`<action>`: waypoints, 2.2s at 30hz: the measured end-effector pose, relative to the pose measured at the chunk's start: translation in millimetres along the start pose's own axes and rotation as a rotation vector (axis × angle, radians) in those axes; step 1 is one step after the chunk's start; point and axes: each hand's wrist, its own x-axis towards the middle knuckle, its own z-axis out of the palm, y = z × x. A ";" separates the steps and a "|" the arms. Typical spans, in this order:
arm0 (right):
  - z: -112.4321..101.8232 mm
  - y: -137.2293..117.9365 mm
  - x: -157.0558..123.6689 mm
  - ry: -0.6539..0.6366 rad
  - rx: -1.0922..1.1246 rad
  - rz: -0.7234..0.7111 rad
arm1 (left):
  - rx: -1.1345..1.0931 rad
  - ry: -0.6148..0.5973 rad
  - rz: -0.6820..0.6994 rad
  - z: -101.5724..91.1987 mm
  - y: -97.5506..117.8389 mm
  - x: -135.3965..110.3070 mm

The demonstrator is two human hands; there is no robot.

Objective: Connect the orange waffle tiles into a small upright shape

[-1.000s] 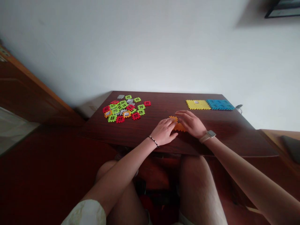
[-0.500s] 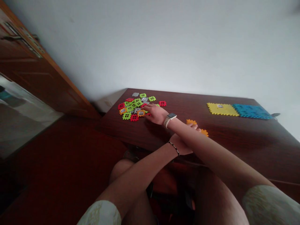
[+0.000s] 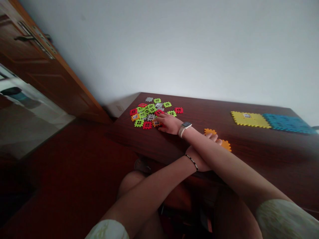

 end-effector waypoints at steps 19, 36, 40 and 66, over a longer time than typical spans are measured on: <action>-5.7 -12.8 -2.4 0.095 0.131 0.054 | 0.052 0.010 0.003 -11.1 2.6 -2.1; -4.7 10.7 4.2 0.659 1.687 0.497 | 0.047 0.008 0.028 -6.0 5.0 -0.1; -3.2 13.2 4.5 0.690 1.675 0.490 | 0.041 0.017 0.038 -1.2 4.7 0.4; -26.3 7.3 -6.1 0.632 1.792 0.413 | 0.073 0.034 0.093 -5.4 3.7 2.9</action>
